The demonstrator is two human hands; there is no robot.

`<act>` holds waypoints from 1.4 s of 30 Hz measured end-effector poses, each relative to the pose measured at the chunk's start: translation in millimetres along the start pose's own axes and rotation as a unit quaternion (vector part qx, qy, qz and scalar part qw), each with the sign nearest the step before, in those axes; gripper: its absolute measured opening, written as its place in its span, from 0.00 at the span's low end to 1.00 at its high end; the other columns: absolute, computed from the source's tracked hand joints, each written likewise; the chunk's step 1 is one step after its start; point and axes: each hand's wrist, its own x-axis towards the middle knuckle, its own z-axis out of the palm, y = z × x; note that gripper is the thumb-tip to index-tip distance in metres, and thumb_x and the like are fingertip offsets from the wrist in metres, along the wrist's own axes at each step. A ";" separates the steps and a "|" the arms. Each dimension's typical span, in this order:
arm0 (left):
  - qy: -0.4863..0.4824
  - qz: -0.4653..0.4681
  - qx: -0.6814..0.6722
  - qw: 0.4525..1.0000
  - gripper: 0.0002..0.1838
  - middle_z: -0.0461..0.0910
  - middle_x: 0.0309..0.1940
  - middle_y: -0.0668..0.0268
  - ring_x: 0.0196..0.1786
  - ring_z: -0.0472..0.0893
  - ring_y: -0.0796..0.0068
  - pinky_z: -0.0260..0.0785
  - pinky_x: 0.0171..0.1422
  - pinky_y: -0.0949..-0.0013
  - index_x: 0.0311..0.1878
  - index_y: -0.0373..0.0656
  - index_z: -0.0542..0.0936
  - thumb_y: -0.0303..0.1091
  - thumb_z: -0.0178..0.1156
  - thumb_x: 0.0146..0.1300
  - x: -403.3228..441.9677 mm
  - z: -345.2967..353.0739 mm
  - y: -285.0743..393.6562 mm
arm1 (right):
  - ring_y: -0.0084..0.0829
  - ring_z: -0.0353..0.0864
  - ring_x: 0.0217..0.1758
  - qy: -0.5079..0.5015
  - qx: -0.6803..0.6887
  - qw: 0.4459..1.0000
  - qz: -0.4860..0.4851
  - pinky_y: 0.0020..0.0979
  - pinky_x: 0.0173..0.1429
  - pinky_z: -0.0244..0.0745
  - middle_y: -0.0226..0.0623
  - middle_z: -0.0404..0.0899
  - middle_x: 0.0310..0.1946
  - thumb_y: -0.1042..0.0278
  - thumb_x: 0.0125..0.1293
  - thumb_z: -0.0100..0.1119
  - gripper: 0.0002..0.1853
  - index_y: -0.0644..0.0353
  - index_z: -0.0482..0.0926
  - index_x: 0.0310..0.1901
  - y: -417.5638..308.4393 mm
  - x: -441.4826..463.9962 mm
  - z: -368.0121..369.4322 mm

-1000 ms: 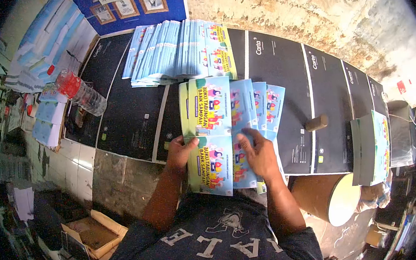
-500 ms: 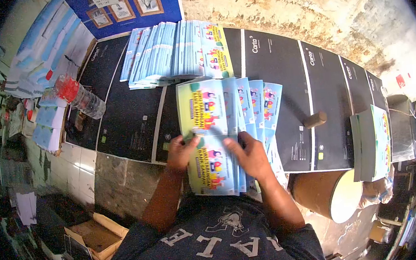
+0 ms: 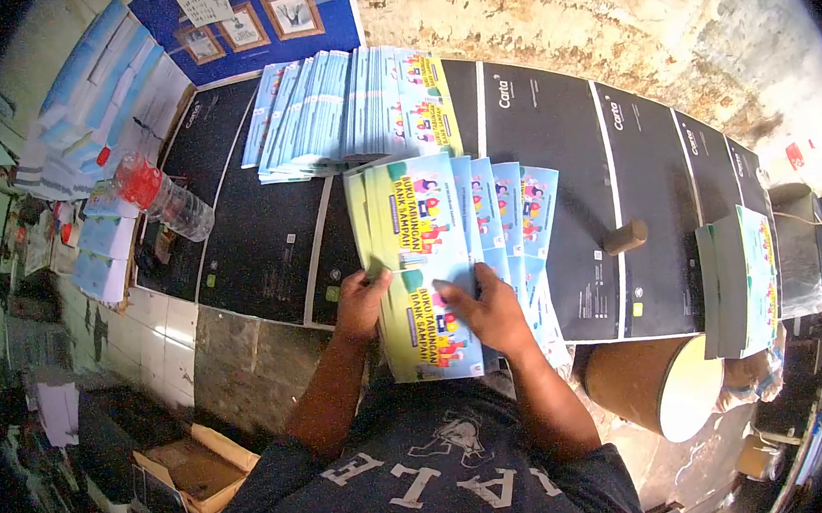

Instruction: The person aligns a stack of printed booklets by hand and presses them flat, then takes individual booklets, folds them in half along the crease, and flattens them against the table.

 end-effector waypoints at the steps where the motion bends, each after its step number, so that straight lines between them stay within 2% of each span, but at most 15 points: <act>1: 0.031 -0.019 -0.035 0.999 0.12 0.86 0.41 0.66 0.39 0.83 0.79 0.75 0.43 0.72 0.49 0.35 0.84 0.34 0.66 0.69 -1.2 -0.3 1.9 | 0.26 0.78 0.37 0.024 0.061 0.998 -0.014 0.34 0.43 0.76 0.42 0.83 0.33 0.57 0.68 0.68 0.21 0.72 0.76 0.42 7.6 1.1 -2.3; 6: 0.051 0.009 -0.014 0.999 0.14 0.86 0.43 0.61 0.40 0.85 0.75 0.78 0.45 0.70 0.50 0.33 0.84 0.35 0.64 0.70 -2.0 -33.0 17.6 | 0.37 0.86 0.44 0.071 0.134 0.988 -0.023 0.36 0.46 0.80 0.57 0.84 0.46 0.70 0.71 0.59 0.19 0.75 0.72 0.57 18.1 -3.8 -25.0; 11: -0.003 0.012 -0.039 0.999 0.13 0.87 0.42 0.61 0.41 0.86 0.74 0.78 0.47 0.68 0.49 0.33 0.84 0.34 0.66 0.68 4.6 -20.5 12.7 | 0.59 0.81 0.53 0.121 -0.154 0.980 -0.035 0.45 0.56 0.77 0.62 0.73 0.56 0.74 0.69 0.59 0.24 0.61 0.69 0.66 -14.8 -10.3 -4.6; 15: -0.008 -0.034 -0.058 0.998 0.12 0.87 0.42 0.62 0.41 0.85 0.74 0.77 0.47 0.68 0.49 0.34 0.84 0.31 0.67 0.67 6.2 0.5 -2.1 | 0.61 0.80 0.50 0.072 -0.122 0.989 -0.039 0.47 0.56 0.76 0.58 0.70 0.56 0.59 0.71 0.62 0.19 0.62 0.80 0.56 -2.8 -1.9 -3.4; 16: -0.012 -0.029 -0.061 0.998 0.11 0.87 0.42 0.63 0.41 0.84 0.75 0.77 0.48 0.68 0.49 0.34 0.84 0.30 0.67 0.67 6.7 5.7 -6.5 | 0.55 0.79 0.48 0.087 -0.108 0.989 -0.046 0.45 0.54 0.74 0.55 0.74 0.49 0.54 0.71 0.61 0.19 0.66 0.83 0.44 -6.7 -1.4 0.1; 19: -0.024 -0.018 -0.046 0.998 0.11 0.86 0.41 0.64 0.41 0.83 0.78 0.76 0.48 0.70 0.48 0.34 0.84 0.32 0.66 0.69 10.6 1.0 -11.7 | 0.52 0.78 0.44 0.048 -0.092 0.994 -0.039 0.44 0.49 0.73 0.53 0.75 0.41 0.56 0.72 0.61 0.18 0.68 0.81 0.39 0.6 9.1 -1.7; 21: 0.005 -0.023 -0.068 0.997 0.12 0.86 0.41 0.64 0.40 0.83 0.78 0.76 0.46 0.71 0.48 0.35 0.84 0.35 0.63 0.71 11.7 -7.1 1.9 | 0.50 0.77 0.39 0.119 -0.015 0.992 -0.029 0.41 0.46 0.72 0.52 0.75 0.37 0.63 0.72 0.59 0.15 0.70 0.79 0.36 7.9 12.5 -5.0; 27: -0.049 -0.070 -0.135 0.987 0.14 0.86 0.41 0.63 0.40 0.84 0.77 0.76 0.45 0.72 0.48 0.34 0.84 0.37 0.62 0.71 15.6 -46.9 24.2 | 0.53 0.78 0.39 0.148 -0.129 0.980 0.014 0.42 0.46 0.72 0.54 0.76 0.38 0.64 0.71 0.59 0.15 0.72 0.79 0.40 14.7 19.9 -3.2; 31: -0.078 -0.091 -0.021 0.993 0.16 0.87 0.40 0.62 0.40 0.84 0.78 0.76 0.45 0.69 0.49 0.33 0.85 0.38 0.64 0.71 19.8 -19.6 26.5 | 0.49 0.78 0.47 0.119 -0.095 0.988 0.003 0.42 0.49 0.73 0.55 0.76 0.43 0.53 0.72 0.60 0.22 0.70 0.80 0.47 12.0 22.0 7.2; 32: -0.083 -0.095 0.034 0.991 0.16 0.87 0.41 0.61 0.41 0.84 0.75 0.77 0.46 0.67 0.51 0.33 0.84 0.37 0.62 0.70 19.8 -7.4 25.3 | 0.48 0.77 0.53 0.097 0.015 0.994 0.040 0.42 0.52 0.74 0.57 0.76 0.46 0.46 0.71 0.61 0.27 0.71 0.80 0.49 5.6 18.0 10.5; 33: -0.089 -0.100 0.089 0.987 0.17 0.87 0.42 0.59 0.42 0.85 0.72 0.77 0.48 0.65 0.53 0.34 0.84 0.37 0.60 0.70 20.5 -0.3 23.2 | 0.42 0.79 0.52 0.062 -0.090 0.994 -0.005 0.39 0.53 0.76 0.52 0.78 0.45 0.49 0.71 0.63 0.27 0.73 0.80 0.49 6.3 19.4 9.4; 36: -0.076 -0.076 0.112 0.988 0.17 0.87 0.46 0.57 0.44 0.86 0.70 0.78 0.51 0.63 0.56 0.34 0.83 0.34 0.61 0.69 27.6 -5.1 -12.7 | 0.40 0.80 0.52 0.036 -0.102 0.993 0.050 0.37 0.54 0.76 0.50 0.79 0.45 0.57 0.71 0.63 0.23 0.75 0.78 0.49 8.9 19.3 6.3; 38: -0.080 -0.036 0.047 0.995 0.17 0.86 0.47 0.58 0.46 0.84 0.73 0.77 0.54 0.66 0.57 0.33 0.82 0.31 0.60 0.70 20.9 -15.3 4.9 | 0.42 0.82 0.50 0.069 0.146 0.979 0.126 0.38 0.54 0.76 0.52 0.80 0.48 0.64 0.71 0.62 0.19 0.75 0.76 0.51 30.9 18.3 3.1; 39: -0.083 0.007 -0.020 0.996 0.17 0.86 0.48 0.59 0.47 0.83 0.75 0.76 0.56 0.68 0.59 0.32 0.82 0.29 0.58 0.71 17.6 -25.5 13.1 | 0.42 0.82 0.50 0.071 0.150 0.978 0.128 0.38 0.54 0.76 0.52 0.80 0.48 0.64 0.71 0.62 0.19 0.75 0.76 0.51 28.5 17.6 2.6; 42: -0.103 0.013 -0.006 0.995 0.26 0.79 0.60 0.58 0.60 0.78 0.73 0.71 0.66 0.66 0.71 0.34 0.70 0.23 0.58 0.69 18.0 -31.3 20.0 | 0.52 0.78 0.59 0.087 -0.028 0.990 0.106 0.44 0.63 0.72 0.59 0.76 0.57 0.69 0.71 0.58 0.21 0.74 0.71 0.60 19.6 18.0 -0.6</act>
